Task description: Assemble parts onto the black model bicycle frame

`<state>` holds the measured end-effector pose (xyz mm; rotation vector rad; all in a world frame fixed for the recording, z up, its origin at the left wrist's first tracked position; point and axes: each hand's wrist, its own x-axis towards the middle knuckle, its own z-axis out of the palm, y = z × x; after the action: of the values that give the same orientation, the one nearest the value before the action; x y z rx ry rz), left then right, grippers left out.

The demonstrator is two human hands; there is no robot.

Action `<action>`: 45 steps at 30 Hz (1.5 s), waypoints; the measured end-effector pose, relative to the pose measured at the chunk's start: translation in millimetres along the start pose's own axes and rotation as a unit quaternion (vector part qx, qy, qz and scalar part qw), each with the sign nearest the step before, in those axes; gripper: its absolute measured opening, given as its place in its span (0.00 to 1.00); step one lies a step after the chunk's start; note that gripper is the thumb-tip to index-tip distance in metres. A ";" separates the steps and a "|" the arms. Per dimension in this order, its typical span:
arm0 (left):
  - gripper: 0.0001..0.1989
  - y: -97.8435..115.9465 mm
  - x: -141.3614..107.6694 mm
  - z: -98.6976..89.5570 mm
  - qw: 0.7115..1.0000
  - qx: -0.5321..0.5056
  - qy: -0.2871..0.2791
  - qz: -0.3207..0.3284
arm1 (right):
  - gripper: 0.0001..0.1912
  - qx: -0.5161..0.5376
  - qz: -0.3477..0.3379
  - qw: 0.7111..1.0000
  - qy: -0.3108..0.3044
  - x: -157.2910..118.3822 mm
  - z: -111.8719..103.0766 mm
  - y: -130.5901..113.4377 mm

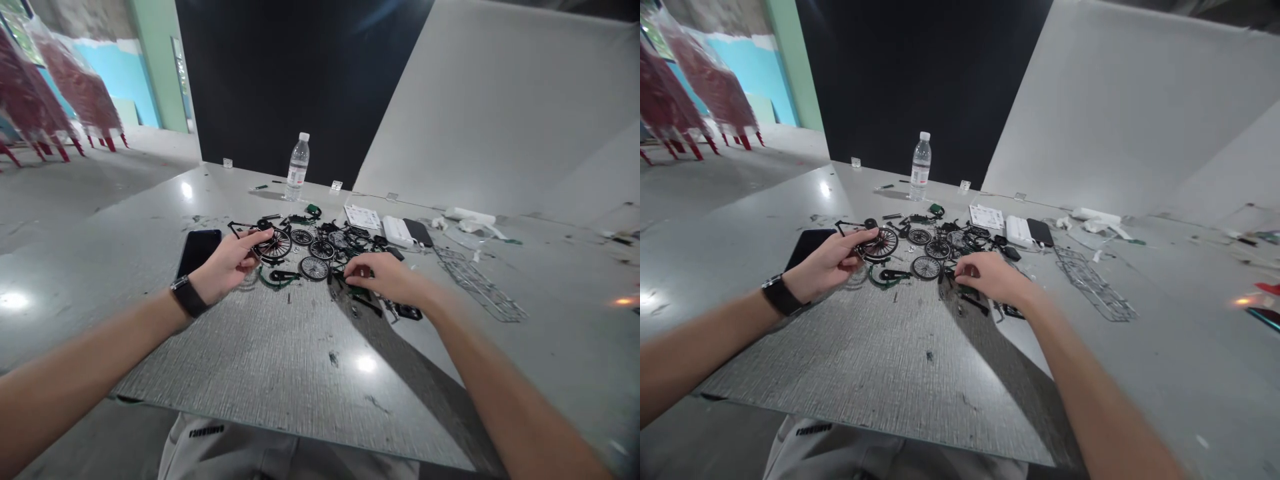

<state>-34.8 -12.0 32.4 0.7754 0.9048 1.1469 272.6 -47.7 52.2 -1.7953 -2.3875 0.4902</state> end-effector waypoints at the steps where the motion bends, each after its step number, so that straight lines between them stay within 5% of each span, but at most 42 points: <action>1: 0.10 -0.5 0.2 -0.1 1.000 0.002 -0.002 0.003 | 0.13 -0.007 0.007 1.000 0.004 -1.3 -2.9 1.7; 23: 0.12 -5.4 -1.5 2.7 0.999 0.026 -0.008 0.018 | 0.11 -0.038 0.010 0.999 0.007 4.0 19.2 -5.7; 34: 0.13 -6.5 -0.4 2.0 0.999 0.032 -0.011 0.011 | 0.12 -0.186 0.002 0.983 0.000 -3.9 25.7 -23.5; 39: 0.12 -7.4 -0.9 3.2 0.999 0.021 -0.024 0.013 | 0.06 -0.124 0.014 0.992 0.023 -5.0 23.4 -17.3; 45: 0.10 -8.5 -5.5 9.4 1.000 0.006 -0.018 -0.025 | 0.19 -0.062 -0.006 0.997 0.053 -1.6 10.2 -17.8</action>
<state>-23.7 -19.9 30.0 0.7768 0.8960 1.0818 253.9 -55.5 48.5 -1.8051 -2.4025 0.2424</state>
